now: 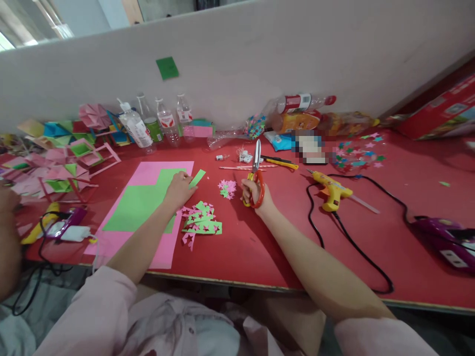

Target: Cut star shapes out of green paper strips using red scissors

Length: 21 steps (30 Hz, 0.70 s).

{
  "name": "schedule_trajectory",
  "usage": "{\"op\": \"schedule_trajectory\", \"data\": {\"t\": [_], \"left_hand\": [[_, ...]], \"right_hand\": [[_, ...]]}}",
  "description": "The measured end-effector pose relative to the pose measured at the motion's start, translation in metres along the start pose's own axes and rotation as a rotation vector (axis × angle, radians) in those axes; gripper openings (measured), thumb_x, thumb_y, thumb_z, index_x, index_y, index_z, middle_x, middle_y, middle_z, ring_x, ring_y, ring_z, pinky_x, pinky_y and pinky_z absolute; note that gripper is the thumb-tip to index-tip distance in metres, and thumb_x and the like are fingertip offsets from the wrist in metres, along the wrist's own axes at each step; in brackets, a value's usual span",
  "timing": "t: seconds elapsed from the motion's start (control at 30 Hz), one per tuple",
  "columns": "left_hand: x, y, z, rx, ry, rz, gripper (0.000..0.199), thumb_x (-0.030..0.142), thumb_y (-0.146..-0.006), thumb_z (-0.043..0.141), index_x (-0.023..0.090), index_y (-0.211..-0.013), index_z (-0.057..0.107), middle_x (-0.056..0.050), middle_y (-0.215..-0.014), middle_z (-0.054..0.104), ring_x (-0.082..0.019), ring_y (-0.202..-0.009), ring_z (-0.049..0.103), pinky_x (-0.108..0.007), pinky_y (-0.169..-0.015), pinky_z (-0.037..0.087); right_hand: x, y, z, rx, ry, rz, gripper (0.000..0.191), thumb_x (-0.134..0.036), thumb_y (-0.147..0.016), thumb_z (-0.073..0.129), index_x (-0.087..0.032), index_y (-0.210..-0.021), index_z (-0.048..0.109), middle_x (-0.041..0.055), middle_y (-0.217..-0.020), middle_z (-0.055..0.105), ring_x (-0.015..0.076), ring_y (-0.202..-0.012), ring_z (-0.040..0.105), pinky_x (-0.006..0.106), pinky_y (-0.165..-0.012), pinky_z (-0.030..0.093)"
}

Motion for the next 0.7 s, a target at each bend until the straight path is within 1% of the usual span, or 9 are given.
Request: {"op": "schedule_trajectory", "data": {"t": [0.07,0.13,0.3,0.4,0.47,0.6,0.7], "left_hand": [[0.007,0.001,0.011,-0.037,-0.059,0.060,0.031,0.035,-0.083,0.050,0.013,-0.095,0.067,-0.015,-0.107,0.054,-0.028,-0.104,0.048,-0.044,-0.095,0.040],[0.014,0.003,0.016,-0.050,-0.045,0.108,0.030,0.035,-0.084,0.049,0.014,-0.093,0.068,-0.013,-0.106,0.054,-0.026,-0.102,0.049,-0.042,-0.097,0.040],[0.019,0.006,0.017,-0.023,0.004,0.102,0.031,0.038,-0.083,0.053,0.015,-0.098,0.066,-0.010,-0.100,0.055,-0.024,-0.099,0.049,-0.040,-0.093,0.042],[0.027,0.006,0.022,-0.061,-0.002,0.146,0.024,0.030,-0.085,0.049,0.014,-0.086,0.067,-0.010,-0.091,0.056,-0.023,-0.094,0.050,-0.039,-0.091,0.041],[0.032,0.006,0.023,-0.080,0.005,0.162,0.022,0.023,-0.085,0.046,0.015,-0.079,0.066,-0.010,-0.084,0.056,-0.022,-0.091,0.051,-0.039,-0.090,0.041],[0.028,0.005,0.017,-0.107,0.095,0.102,0.018,0.020,-0.081,0.047,0.016,-0.080,0.065,-0.009,-0.084,0.058,-0.022,-0.090,0.053,-0.036,-0.087,0.042],[0.022,0.002,0.012,-0.147,0.203,0.045,0.011,0.023,-0.074,0.055,0.018,-0.077,0.064,-0.007,-0.081,0.058,-0.021,-0.086,0.054,-0.033,-0.079,0.042]], "right_hand": [[0.001,-0.001,0.000,-0.004,0.002,-0.005,0.028,-0.033,-0.067,0.063,-0.020,-0.049,0.045,-0.0083,-0.029,0.035,0.0064,-0.023,0.032,0.022,-0.038,0.045],[0.001,0.000,0.000,-0.007,0.007,-0.009,0.027,-0.034,-0.067,0.064,-0.020,-0.052,0.047,-0.0084,-0.029,0.036,0.0067,-0.024,0.033,0.023,-0.038,0.045],[-0.002,0.003,0.002,-0.002,0.027,-0.019,0.027,-0.036,-0.067,0.065,-0.020,-0.054,0.047,-0.0083,-0.030,0.037,0.0069,-0.025,0.035,0.022,-0.038,0.044],[-0.004,0.005,0.003,-0.001,0.042,-0.026,0.028,-0.034,-0.068,0.064,-0.020,-0.052,0.045,-0.0082,-0.031,0.036,0.0064,-0.024,0.034,0.022,-0.039,0.044],[-0.005,0.006,0.004,-0.003,0.054,-0.029,0.030,-0.033,-0.068,0.063,-0.020,-0.049,0.043,-0.0080,-0.030,0.036,0.0059,-0.024,0.034,0.022,-0.039,0.044],[-0.007,0.008,0.005,-0.003,0.078,-0.031,0.030,-0.032,-0.069,0.062,-0.020,-0.048,0.043,-0.0082,-0.030,0.035,0.0057,-0.024,0.033,0.021,-0.038,0.043],[-0.008,0.009,0.005,-0.001,0.091,-0.035,0.032,-0.033,-0.069,0.061,-0.021,-0.047,0.042,-0.0081,-0.030,0.035,0.0061,-0.025,0.033,0.021,-0.037,0.042]]}}
Point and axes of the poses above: each hand's wrist, its own y-axis away from the middle knuckle, its own z-axis out of the palm, x = y × z, the point moved 10 cm from there along -y, towards the middle knuckle
